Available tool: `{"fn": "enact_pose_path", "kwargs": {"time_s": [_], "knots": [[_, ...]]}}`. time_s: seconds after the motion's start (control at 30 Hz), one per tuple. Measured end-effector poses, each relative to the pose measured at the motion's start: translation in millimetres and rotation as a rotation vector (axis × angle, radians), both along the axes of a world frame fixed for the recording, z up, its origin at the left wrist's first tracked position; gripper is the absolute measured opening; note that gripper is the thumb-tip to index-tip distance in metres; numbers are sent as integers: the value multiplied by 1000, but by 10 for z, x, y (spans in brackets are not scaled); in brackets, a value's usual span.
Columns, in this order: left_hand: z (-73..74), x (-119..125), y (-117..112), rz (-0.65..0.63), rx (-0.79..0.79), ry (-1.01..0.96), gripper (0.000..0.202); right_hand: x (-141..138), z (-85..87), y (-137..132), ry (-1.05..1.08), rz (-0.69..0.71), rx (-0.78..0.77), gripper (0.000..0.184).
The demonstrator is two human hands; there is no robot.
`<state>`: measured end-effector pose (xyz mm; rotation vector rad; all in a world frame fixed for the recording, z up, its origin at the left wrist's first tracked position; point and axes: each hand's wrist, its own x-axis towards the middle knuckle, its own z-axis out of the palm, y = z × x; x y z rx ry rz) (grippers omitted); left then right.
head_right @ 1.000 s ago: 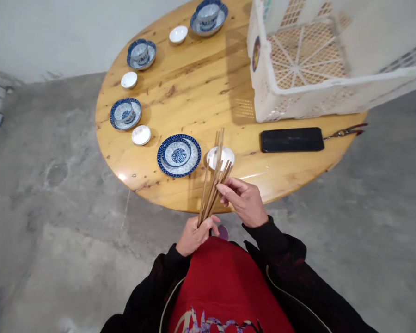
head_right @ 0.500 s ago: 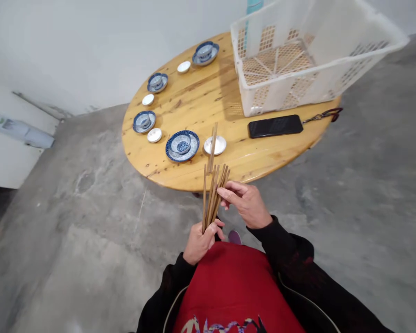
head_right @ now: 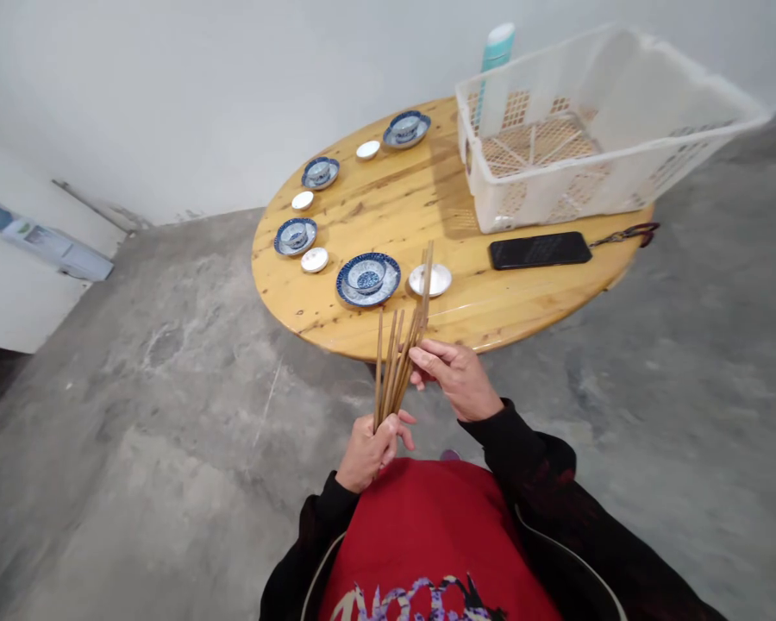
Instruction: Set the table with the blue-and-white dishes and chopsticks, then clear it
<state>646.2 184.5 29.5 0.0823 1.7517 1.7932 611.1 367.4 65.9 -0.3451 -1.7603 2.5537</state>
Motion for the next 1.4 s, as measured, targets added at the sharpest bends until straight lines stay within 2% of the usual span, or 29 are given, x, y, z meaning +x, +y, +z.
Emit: {"fn": "enact_pose_path", "kwargs": {"time_s": [0.17, 0.3, 0.43, 0.57, 0.73, 0.87, 1.03, 1.13, 1.27, 1.4], "knots": [[57, -297, -577, 23, 10, -54, 56, -325, -4, -576, -7, 4, -15, 42], [44, -547, -988, 2, 16, -58, 58, -570, -46, -966, -14, -14, 10, 43], [2, -869, -1269, -60, 9, -69, 57, -796, -52, -1194, -23, -50, 85, 43], [-17, -1319, -1420, -188, 38, -64, 58, -1039, 74, -1303, 52, -106, 218, 32], [-13, -1936, -1447, -348, 135, -101, 62, -1392, 324, -1334, 145, -179, 387, 21], [-27, -2386, -1366, -409, 217, -88, 59, -1749, 412, -1268, 224, -166, 506, 20], [-47, -2853, -1237, -407, 213, -61, 58, -2200, 367, -1136, 304, -124, 553, 16], [-56, -3075, -1168, -409, 187, -33, 57, -2379, 328, -1067, 335, -107, 613, 17], [-95, -3306, -1082, -447, 64, 63, 48, -2489, 280, -992, 385, -85, 783, 24], [-201, -3478, -1053, -496, -16, 162, 39, -2500, 206, -972, 448, -97, 910, 25]]}}
